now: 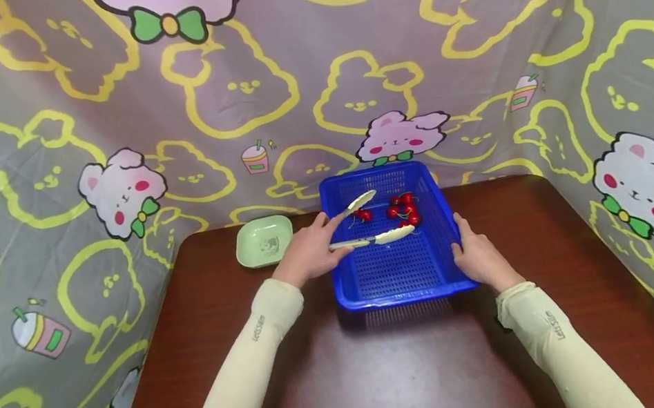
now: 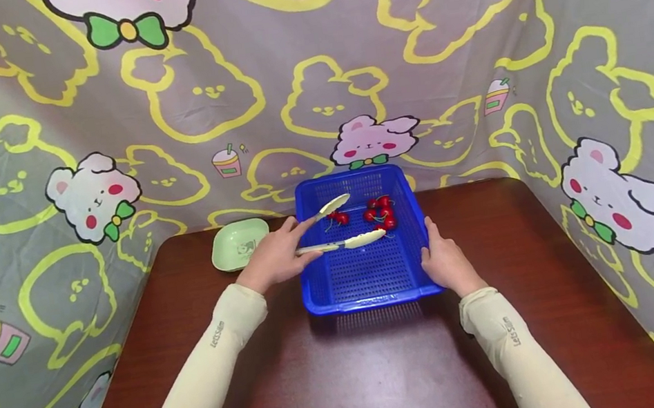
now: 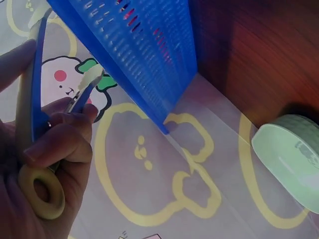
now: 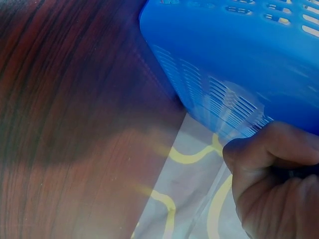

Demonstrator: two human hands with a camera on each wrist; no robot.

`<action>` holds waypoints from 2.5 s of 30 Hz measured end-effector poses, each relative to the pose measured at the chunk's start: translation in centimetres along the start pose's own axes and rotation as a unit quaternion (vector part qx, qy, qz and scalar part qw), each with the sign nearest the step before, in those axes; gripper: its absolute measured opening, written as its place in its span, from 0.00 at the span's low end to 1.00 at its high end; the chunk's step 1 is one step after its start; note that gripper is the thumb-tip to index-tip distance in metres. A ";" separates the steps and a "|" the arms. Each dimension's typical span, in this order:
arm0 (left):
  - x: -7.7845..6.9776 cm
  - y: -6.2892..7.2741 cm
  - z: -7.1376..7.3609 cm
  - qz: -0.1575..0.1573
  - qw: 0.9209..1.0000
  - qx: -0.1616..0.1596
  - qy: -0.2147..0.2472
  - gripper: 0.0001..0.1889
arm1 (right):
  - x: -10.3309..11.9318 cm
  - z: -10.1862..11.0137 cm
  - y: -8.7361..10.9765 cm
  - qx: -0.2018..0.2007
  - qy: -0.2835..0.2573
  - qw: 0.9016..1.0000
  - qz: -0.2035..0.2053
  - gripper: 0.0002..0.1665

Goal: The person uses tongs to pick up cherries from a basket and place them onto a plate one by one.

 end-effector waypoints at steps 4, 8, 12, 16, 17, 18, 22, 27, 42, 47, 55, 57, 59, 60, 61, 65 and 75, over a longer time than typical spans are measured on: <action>-0.4 -0.6 -0.6 0.011 1.000 0.024 -0.014 0.39 | 0.0 0.0 0.0 -0.001 0.001 1.000 -0.001 0.41; -0.9 -1.2 -1.1 0.017 0.999 0.042 -0.023 0.39 | 0.0 -0.1 -0.1 -0.004 0.003 1.000 0.000 0.40; -1.3 -1.5 -1.7 0.017 0.997 0.057 -0.042 0.38 | 0.0 -0.2 -0.2 -0.001 0.003 1.000 0.001 0.41; -1.4 -1.8 -2.2 0.011 0.996 0.064 -0.061 0.37 | 0.0 -0.2 -0.2 -0.001 0.001 1.000 0.001 0.41; -1.4 -1.9 -2.3 0.011 0.996 0.066 -0.066 0.36 | 0.0 -0.2 -0.2 0.000 0.000 1.000 0.000 0.41; -1.4 -2.0 -2.4 0.011 0.995 0.066 -0.068 0.36 | 0.0 -0.1 -0.2 0.000 0.000 1.000 -0.001 0.41; -1.5 -2.3 -2.7 0.011 0.995 0.065 -0.076 0.35 | 0.0 -0.1 -0.2 0.005 -0.001 1.000 -0.004 0.41; -1.6 -2.7 -3.1 0.001 0.995 0.059 -0.085 0.33 | -0.1 -0.1 -0.2 0.006 0.000 1.000 -0.005 0.41; -1.9 -3.1 -4.1 -0.020 0.993 0.052 -0.106 0.29 | -0.2 -0.1 -0.1 0.000 -0.002 1.000 -0.001 0.41; -2.1 -3.2 -4.1 -0.024 0.992 0.051 -0.113 0.27 | -0.1 0.0 -0.1 -0.004 -0.001 1.000 -0.001 0.40; -2.6 -3.5 -4.5 -0.017 0.990 0.062 -0.123 0.25 | -0.3 0.2 0.1 -0.002 -0.003 1.000 -0.005 0.40; -2.7 -3.6 -4.6 -0.017 0.990 0.063 -0.123 0.25 | -0.4 0.2 0.2 -0.001 -0.002 1.000 -0.007 0.40; -2.7 -3.7 -4.8 -0.015 0.990 0.064 -0.123 0.26 | -0.4 0.2 0.3 -0.001 -0.001 1.000 -0.006 0.40; -2.7 -3.8 -4.8 -0.015 0.990 0.064 -0.124 0.26 | -0.4 0.2 0.3 -0.001 -0.002 1.000 -0.007 0.40; -2.7 -3.8 -4.9 -0.015 0.990 0.065 -0.126 0.26 | -0.4 0.2 0.3 -0.003 -0.001 1.000 -0.007 0.40; -2.7 -3.8 -5.1 -0.018 0.990 0.062 -0.129 0.26 | -0.3 0.0 0.4 -0.007 -0.003 1.000 -0.006 0.40; -2.5 -3.5 -5.5 -0.014 0.989 0.066 -0.132 0.25 | 0.0 -0.5 0.3 -0.015 -0.008 1.000 0.000 0.40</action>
Point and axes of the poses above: each hand's wrist, its own y-axis away from the middle knuckle, its own z-axis out of the back of the hand, x = y × z, the point moved 4 cm from there along -y, towards the middle knuckle, and after that the axes turned 15 degrees about y, right-handed, at the moved point
